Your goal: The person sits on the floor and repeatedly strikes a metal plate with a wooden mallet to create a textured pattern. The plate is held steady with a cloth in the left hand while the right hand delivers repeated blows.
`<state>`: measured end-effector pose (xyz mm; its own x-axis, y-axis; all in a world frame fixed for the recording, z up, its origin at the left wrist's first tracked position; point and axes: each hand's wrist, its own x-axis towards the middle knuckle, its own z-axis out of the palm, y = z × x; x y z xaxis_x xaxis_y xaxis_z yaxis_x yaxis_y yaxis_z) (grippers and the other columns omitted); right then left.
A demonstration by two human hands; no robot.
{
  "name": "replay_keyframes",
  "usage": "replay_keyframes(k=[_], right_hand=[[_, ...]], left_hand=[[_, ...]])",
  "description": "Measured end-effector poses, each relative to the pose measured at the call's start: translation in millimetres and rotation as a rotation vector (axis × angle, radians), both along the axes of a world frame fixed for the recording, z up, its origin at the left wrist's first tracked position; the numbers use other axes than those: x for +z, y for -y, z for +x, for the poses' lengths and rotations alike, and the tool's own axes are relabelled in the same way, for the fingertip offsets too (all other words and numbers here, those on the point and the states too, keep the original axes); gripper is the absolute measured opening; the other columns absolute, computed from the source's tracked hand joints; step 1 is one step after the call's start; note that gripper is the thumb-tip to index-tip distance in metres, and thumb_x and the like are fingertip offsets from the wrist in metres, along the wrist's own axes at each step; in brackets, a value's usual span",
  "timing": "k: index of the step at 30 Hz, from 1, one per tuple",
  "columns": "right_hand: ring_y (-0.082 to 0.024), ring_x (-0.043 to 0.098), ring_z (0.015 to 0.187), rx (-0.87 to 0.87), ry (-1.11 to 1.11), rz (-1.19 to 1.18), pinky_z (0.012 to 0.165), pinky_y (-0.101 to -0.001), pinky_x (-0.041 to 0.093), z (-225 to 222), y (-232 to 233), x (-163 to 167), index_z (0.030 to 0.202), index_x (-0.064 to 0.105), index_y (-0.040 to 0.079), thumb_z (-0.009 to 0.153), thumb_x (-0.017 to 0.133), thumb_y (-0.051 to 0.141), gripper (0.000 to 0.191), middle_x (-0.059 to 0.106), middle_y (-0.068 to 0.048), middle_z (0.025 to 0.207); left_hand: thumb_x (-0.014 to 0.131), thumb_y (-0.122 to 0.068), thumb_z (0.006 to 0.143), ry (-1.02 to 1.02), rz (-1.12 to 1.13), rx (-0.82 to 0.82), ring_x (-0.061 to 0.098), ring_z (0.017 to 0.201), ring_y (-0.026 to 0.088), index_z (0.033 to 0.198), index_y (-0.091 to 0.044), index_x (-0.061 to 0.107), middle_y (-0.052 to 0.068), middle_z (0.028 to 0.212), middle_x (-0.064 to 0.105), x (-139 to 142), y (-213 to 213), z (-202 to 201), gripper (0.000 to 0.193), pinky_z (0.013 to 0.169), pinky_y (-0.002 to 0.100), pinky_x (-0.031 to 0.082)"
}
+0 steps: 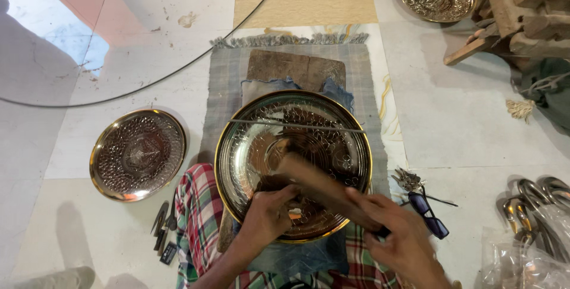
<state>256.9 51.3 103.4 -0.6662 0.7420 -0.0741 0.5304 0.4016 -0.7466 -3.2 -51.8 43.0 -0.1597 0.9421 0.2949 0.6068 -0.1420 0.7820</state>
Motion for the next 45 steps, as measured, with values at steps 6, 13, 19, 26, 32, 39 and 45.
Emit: replay_keyframes(k=[6, 13, 19, 26, 32, 39, 45], right_hand=[[-0.013, 0.071, 0.06, 0.008, 0.177, -0.125, 0.048, -0.0272, 0.057, -35, -30, 54, 0.151, 0.054, 0.035, 0.07, 0.071, 0.0, 0.09, 0.074, -0.002, 0.104], [-0.017, 0.069, 0.059, 0.227, 0.162, -0.008, 0.053, -0.0321, 0.058, -64, -38, 68, 0.152, 0.05, 0.041, 0.071, 0.069, 0.005, 0.091, 0.072, 0.005, 0.114], [-0.02, 0.069, 0.065, 0.366, 0.338, 0.069, 0.058, -0.0354, 0.059, -79, -51, 76, 0.153, 0.048, 0.043, 0.073, 0.074, 0.011, 0.09, 0.069, 0.003, 0.117], [-0.022, 0.069, 0.074, 0.617, 0.333, 0.27, 0.061, -0.0415, 0.054, -94, -53, 96, 0.149, 0.058, 0.037, 0.067, 0.074, 0.01, 0.087, 0.071, -0.002, 0.1], [-0.023, 0.071, 0.072, 0.507, 0.146, 0.09, 0.063, -0.0389, 0.055, -101, -48, 85, 0.143, 0.059, 0.03, 0.063, 0.068, 0.003, 0.084, 0.073, -0.005, 0.104], [-0.021, 0.072, 0.07, 0.38, 0.022, -0.005, 0.061, -0.0369, 0.056, -100, -45, 82, 0.138, 0.064, 0.03, 0.062, 0.066, 0.002, 0.081, 0.076, -0.004, 0.095], [-0.022, 0.066, 0.069, 0.623, 0.275, 0.322, 0.058, -0.0429, 0.049, -103, -41, 97, 0.138, 0.065, 0.032, 0.075, 0.088, 0.041, 0.067, 0.07, -0.004, 0.086]], left_hand=[[0.061, 0.012, 0.069, 0.101, -0.097, 0.126, 0.079, 0.073, 0.031, 0.117, -0.004, 0.07, 0.019, 0.083, 0.077, 6, 6, 13, 0.052, 0.059, 0.038, 0.059], [0.059, 0.013, 0.068, 0.12, -0.113, 0.313, 0.081, 0.084, 0.028, 0.121, -0.001, 0.063, 0.021, 0.092, 0.077, -3, 13, 31, 0.056, 0.068, 0.035, 0.066], [0.055, 0.012, 0.071, 0.196, 0.009, 0.494, 0.082, 0.088, 0.026, 0.116, 0.0, 0.065, 0.017, 0.092, 0.079, -9, 15, 53, 0.048, 0.067, 0.033, 0.068], [0.065, 0.005, 0.086, 0.241, -0.069, 0.701, 0.077, 0.062, 0.021, 0.097, -0.001, 0.068, 0.014, 0.075, 0.075, -12, 22, 68, 0.013, 0.053, 0.033, 0.06], [0.06, 0.011, 0.076, 0.291, 0.035, 0.652, 0.077, 0.068, 0.022, 0.094, 0.001, 0.065, 0.014, 0.08, 0.074, -5, 21, 63, 0.021, 0.062, 0.035, 0.061], [0.06, 0.01, 0.073, 0.239, 0.057, 0.647, 0.079, 0.072, 0.019, 0.102, -0.001, 0.065, 0.011, 0.085, 0.076, -6, 22, 67, 0.031, 0.064, 0.031, 0.066], [0.068, 0.006, 0.077, 0.19, -0.006, 0.672, 0.08, 0.069, 0.018, 0.106, -0.004, 0.071, 0.01, 0.085, 0.078, -18, 21, 67, 0.03, 0.061, 0.029, 0.066]])
